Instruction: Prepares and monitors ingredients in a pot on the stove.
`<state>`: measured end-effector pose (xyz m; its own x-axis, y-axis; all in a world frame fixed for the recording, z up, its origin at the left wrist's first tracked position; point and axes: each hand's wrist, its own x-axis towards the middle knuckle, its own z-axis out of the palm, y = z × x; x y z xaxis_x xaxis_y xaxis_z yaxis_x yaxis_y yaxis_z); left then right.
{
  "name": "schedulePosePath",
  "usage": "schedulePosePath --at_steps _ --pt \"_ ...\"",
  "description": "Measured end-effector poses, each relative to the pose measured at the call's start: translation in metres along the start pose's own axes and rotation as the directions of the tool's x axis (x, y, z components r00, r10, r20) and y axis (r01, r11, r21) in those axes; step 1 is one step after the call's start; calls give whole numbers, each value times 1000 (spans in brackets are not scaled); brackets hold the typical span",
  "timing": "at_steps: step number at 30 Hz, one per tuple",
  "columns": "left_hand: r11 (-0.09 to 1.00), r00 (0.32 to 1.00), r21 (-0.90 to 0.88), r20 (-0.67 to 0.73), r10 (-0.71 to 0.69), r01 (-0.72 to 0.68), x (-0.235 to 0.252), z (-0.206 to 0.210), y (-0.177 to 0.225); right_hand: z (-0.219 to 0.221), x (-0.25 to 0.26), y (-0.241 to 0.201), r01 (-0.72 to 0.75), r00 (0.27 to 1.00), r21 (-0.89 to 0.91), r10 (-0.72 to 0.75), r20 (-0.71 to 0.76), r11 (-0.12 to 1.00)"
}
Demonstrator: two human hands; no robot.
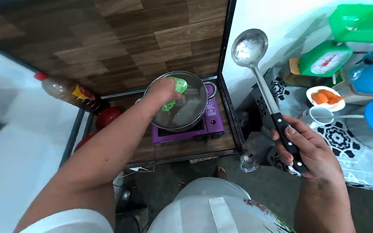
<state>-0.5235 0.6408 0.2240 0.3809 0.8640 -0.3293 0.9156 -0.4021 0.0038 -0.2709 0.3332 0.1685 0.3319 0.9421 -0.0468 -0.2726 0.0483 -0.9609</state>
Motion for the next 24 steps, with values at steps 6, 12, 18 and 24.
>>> schedulePosePath --at_steps 6,12,18,24 --pt "999 1000 39 23 6 -7 2 -3 0 3 3 -1 -15 1000 0 15 -5 1000" --pt "1000 1000 25 12 10 -10 2 -1 -2 7 9 0 -33 999 -8 33 8 999" --pt "999 1000 32 17 17 -18 1 -3 -2 11 14 -1 -47 999 -23 48 26 999" --pt "989 997 -127 -28 77 -80 1 -7 -23 16 18 4 -40 997 -23 42 70 999"
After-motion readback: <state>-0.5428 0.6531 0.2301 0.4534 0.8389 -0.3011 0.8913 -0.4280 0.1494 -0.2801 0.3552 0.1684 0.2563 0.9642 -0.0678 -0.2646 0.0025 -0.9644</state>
